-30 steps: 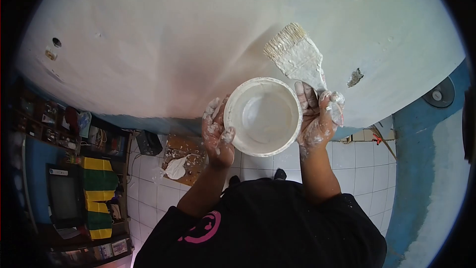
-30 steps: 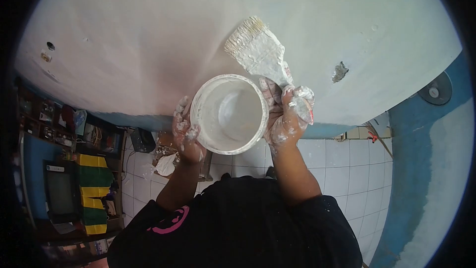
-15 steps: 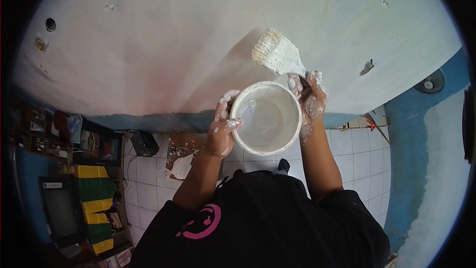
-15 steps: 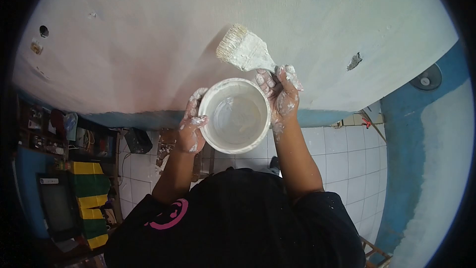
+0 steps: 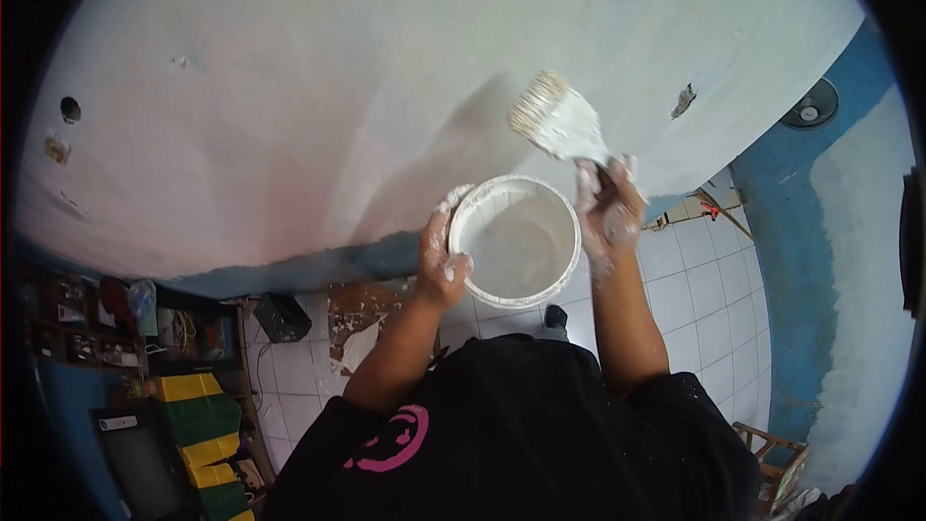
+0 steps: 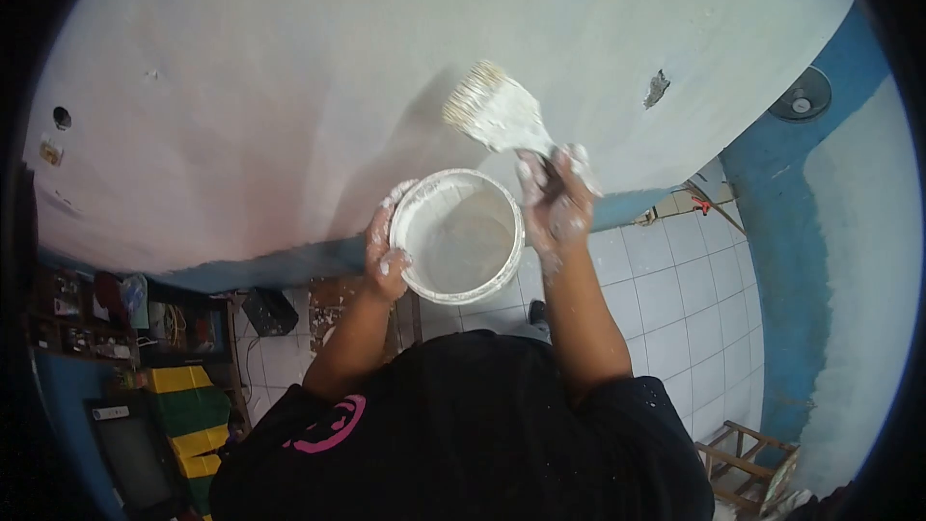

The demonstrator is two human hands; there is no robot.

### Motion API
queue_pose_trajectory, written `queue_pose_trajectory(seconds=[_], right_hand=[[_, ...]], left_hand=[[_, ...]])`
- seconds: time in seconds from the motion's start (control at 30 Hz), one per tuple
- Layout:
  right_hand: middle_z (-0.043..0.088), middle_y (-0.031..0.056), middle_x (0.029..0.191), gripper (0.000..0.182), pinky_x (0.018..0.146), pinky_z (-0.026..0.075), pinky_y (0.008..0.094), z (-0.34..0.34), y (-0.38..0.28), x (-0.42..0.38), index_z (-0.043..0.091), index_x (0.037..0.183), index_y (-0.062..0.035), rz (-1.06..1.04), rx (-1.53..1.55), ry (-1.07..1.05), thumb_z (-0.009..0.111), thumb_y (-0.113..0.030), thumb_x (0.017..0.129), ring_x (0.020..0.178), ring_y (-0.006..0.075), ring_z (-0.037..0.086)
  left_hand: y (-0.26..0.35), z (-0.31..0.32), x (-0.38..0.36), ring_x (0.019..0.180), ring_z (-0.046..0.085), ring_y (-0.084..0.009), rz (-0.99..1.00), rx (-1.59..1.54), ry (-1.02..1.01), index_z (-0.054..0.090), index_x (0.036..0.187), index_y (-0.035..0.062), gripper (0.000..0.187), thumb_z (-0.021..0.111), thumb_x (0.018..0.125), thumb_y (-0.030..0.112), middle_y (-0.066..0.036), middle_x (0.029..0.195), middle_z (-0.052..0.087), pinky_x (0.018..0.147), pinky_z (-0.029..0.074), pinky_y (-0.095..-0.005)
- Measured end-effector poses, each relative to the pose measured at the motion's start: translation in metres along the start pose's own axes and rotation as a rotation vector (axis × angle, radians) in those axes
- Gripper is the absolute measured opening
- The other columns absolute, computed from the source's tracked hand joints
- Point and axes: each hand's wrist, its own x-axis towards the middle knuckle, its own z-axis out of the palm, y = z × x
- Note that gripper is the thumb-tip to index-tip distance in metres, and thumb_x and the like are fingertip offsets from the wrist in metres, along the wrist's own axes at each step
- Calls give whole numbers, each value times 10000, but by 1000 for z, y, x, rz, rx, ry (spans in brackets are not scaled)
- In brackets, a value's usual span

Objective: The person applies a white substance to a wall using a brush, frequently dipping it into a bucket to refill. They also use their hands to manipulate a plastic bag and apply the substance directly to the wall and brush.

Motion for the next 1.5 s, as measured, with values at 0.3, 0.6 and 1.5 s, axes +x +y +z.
queue_pose_trajectory(seconds=[0.3,0.6,1.5], right_hand=[[634,185,976,128,683,555,321,24,-124,-41,590,838,2,30,-1111,-563,612,-64,730,807,261,656],[617,114,759,165,650,499,382,15,-69,56,638,815,-63,-35,-1848,-1527,625,-84,652,690,303,609],[607,207,735,232,694,507,384,64,-13,41,634,718,-10,250,-2039,-1476,669,-195,584,735,350,610]], left_hand=[[-9,44,32,1163,449,-249,59,204,-40,325,1254,-129,725,445,553,12,-217,1218,469,1020,299,-347],[-23,100,58,1135,484,-215,75,367,23,440,1201,-128,646,469,563,-34,-221,1193,517,974,343,-303],[2,66,18,1071,544,-239,293,289,314,513,1088,-151,540,403,571,-37,-226,1132,565,946,386,-315]])
